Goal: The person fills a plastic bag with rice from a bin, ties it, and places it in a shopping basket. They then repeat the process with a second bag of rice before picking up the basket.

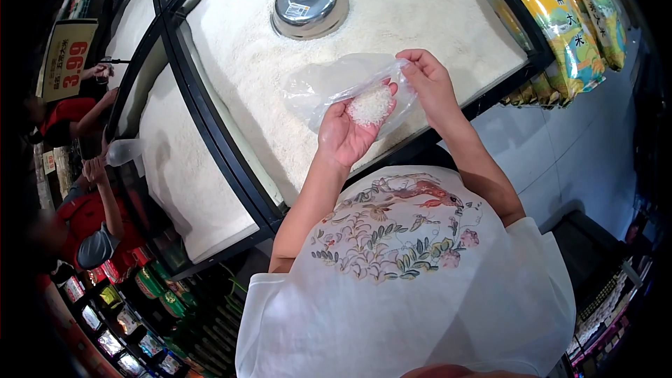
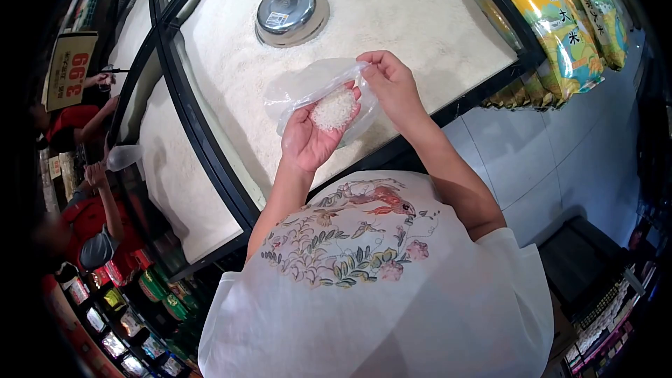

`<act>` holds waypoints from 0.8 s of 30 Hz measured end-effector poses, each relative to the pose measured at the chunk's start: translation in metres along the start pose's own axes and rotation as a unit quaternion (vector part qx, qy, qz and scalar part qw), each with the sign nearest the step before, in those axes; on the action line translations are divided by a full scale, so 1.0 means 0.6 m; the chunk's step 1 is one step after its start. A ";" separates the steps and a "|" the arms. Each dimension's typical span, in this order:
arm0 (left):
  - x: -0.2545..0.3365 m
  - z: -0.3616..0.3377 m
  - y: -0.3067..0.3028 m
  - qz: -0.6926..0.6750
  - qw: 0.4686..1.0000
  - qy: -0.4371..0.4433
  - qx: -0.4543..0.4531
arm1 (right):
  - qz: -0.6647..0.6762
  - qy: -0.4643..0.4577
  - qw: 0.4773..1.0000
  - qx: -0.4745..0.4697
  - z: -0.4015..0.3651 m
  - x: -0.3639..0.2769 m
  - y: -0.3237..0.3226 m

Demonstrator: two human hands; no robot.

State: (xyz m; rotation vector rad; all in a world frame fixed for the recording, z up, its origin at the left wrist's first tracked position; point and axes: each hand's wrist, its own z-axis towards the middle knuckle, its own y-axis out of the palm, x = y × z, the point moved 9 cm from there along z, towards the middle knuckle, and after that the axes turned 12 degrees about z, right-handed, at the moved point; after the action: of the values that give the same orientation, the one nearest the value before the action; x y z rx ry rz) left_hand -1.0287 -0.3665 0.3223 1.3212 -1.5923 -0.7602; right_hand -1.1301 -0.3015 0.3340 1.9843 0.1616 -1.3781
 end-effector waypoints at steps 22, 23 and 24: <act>0.037 -0.022 -0.063 0.390 0.894 0.058 0.211 | -0.003 0.017 1.000 0.013 -0.003 0.006 -0.011; 0.046 -0.035 -0.064 0.435 0.870 0.068 0.223 | -0.007 0.021 1.000 0.018 -0.005 0.008 -0.015; 0.049 -0.043 -0.067 0.435 0.870 0.066 0.222 | -0.007 0.021 1.000 0.020 -0.006 0.008 -0.019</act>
State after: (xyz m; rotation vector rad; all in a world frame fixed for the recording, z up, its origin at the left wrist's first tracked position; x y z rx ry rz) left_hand -0.9892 -0.4024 0.3049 0.7543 -2.0562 0.2638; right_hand -1.1306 -0.2922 0.3250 2.0498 0.1686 -1.3603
